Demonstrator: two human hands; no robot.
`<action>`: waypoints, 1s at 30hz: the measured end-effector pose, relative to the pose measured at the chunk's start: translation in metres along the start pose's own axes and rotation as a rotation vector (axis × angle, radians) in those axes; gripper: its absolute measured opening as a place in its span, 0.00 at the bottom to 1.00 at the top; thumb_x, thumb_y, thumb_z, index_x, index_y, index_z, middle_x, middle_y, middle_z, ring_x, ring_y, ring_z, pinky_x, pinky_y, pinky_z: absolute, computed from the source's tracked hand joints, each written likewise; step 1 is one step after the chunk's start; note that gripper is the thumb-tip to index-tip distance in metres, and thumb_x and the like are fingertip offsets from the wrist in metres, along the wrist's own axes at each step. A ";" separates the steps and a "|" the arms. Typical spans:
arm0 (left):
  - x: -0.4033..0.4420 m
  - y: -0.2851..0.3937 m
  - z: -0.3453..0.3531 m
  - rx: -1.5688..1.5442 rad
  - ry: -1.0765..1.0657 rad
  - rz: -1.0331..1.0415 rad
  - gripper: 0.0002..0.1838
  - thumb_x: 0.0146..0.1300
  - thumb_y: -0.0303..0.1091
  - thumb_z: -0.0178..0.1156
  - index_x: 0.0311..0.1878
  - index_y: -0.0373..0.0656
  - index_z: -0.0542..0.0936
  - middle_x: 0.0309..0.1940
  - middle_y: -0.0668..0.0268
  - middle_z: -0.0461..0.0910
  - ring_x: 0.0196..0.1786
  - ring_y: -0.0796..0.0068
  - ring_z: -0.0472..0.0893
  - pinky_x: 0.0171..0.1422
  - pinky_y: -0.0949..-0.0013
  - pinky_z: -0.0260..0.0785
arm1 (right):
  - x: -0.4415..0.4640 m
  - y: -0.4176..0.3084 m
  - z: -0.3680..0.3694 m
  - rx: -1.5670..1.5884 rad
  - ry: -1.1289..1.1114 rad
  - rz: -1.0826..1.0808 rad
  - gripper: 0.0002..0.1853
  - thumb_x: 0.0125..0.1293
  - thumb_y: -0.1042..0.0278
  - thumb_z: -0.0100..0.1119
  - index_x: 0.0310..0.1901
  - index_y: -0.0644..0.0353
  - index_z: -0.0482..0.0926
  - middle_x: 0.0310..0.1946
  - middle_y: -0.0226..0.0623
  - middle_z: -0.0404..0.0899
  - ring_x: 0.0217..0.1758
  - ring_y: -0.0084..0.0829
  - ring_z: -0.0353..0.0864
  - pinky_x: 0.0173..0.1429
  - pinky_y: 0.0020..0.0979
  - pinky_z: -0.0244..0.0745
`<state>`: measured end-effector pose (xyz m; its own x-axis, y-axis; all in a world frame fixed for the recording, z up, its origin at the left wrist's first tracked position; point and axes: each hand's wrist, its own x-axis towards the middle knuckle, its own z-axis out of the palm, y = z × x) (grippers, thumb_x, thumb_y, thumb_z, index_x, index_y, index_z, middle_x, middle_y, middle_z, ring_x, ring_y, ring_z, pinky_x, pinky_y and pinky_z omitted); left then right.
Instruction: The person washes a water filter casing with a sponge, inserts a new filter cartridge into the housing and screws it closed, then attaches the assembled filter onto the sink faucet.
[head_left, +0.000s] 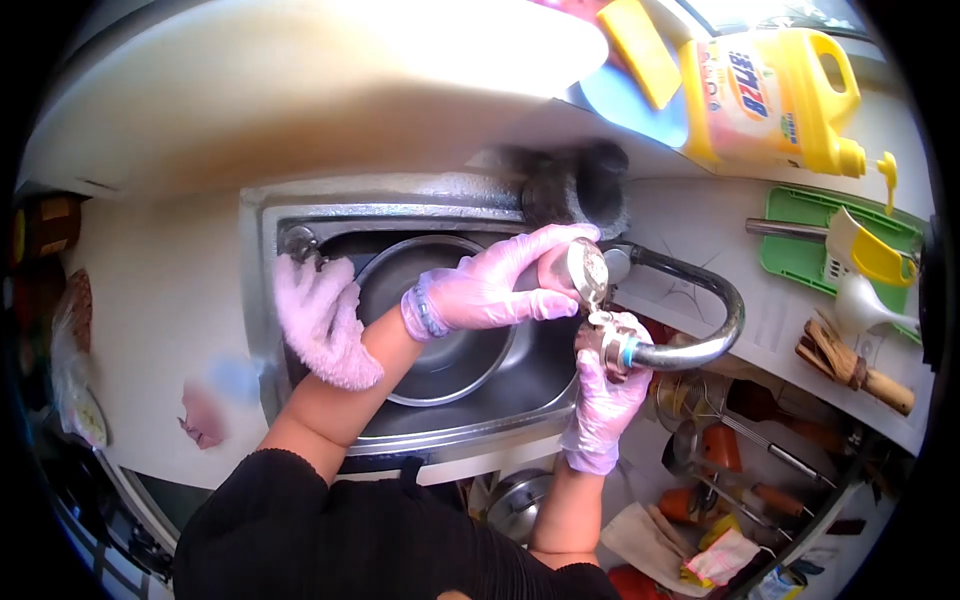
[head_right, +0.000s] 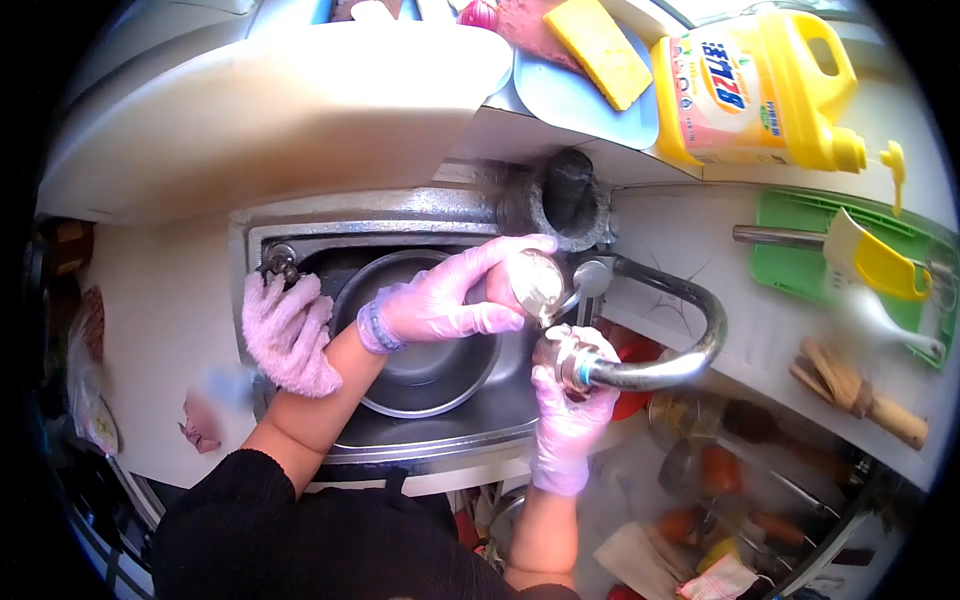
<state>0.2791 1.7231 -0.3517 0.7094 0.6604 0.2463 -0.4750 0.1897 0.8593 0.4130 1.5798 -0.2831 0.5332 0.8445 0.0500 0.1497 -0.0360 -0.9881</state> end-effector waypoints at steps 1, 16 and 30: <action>0.000 0.002 -0.001 -0.047 0.009 -0.074 0.36 0.62 0.39 0.69 0.69 0.39 0.64 0.60 0.62 0.72 0.63 0.73 0.69 0.70 0.67 0.60 | 0.000 -0.001 -0.001 -0.035 -0.002 0.028 0.34 0.52 0.77 0.74 0.61 0.62 0.68 0.51 0.37 0.76 0.55 0.32 0.77 0.58 0.34 0.76; 0.011 0.022 0.004 0.581 0.056 -0.025 0.35 0.59 0.49 0.69 0.63 0.37 0.72 0.46 0.49 0.80 0.47 0.50 0.82 0.51 0.60 0.74 | -0.007 -0.006 0.003 -0.142 0.156 0.131 0.38 0.50 0.68 0.78 0.61 0.61 0.68 0.51 0.36 0.73 0.49 0.29 0.78 0.55 0.32 0.76; 0.019 0.075 0.029 0.992 0.076 -0.157 0.25 0.68 0.45 0.55 0.62 0.39 0.74 0.30 0.56 0.79 0.27 0.58 0.81 0.28 0.59 0.73 | -0.013 -0.001 0.002 -0.120 0.175 0.143 0.36 0.52 0.73 0.77 0.62 0.56 0.69 0.57 0.34 0.70 0.59 0.29 0.72 0.64 0.34 0.70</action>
<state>0.2720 1.7286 -0.2696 0.6751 0.7311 0.0992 0.2936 -0.3895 0.8730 0.4048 1.5701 -0.2829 0.6903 0.7214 -0.0547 0.1545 -0.2209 -0.9630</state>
